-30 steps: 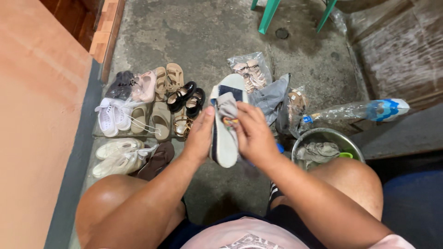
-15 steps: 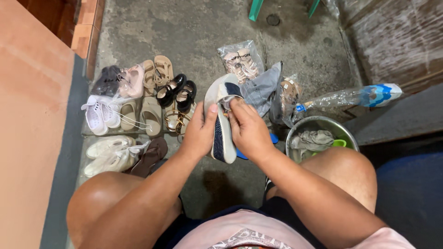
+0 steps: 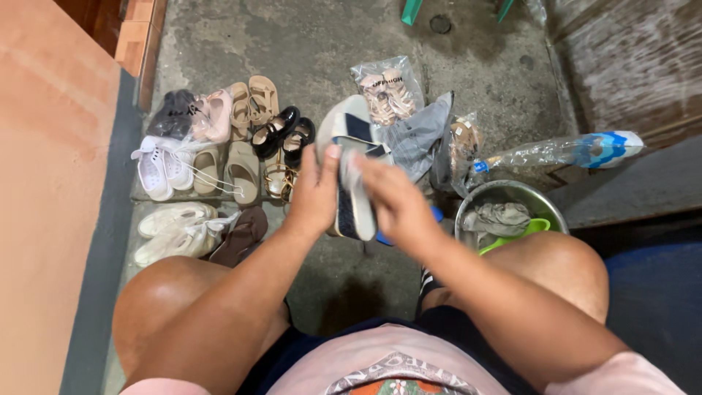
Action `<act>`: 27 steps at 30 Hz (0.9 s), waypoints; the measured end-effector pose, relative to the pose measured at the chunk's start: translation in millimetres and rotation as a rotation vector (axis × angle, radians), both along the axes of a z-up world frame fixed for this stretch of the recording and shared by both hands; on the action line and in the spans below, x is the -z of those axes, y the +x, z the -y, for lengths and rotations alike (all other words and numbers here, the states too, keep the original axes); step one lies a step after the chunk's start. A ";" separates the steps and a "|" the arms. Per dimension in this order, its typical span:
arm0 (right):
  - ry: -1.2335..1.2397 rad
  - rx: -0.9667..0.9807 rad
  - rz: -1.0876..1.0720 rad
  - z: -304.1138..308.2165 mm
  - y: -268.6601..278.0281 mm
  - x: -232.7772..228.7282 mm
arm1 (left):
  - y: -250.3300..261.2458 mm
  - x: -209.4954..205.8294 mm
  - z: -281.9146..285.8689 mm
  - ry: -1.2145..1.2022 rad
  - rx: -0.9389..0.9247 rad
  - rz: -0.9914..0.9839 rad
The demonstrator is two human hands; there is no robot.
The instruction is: The person sits on the floor and wipes various shoes with a cloth. They handle multiple pairs of footwear, including sandals and slip-ons, removing them from plastic bags, wiping them down, and placing them back into the bags or on the floor.
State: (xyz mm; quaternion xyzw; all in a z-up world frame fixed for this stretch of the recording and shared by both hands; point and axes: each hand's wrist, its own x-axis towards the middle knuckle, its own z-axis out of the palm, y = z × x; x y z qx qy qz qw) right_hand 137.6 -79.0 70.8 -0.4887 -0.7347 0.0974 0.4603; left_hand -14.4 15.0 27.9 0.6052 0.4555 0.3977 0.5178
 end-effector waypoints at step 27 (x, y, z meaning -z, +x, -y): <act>0.056 -0.101 -0.052 10.2 -4.2 -13.3 | -23.5 -12.4 -9.3 -0.884 0.438 1.069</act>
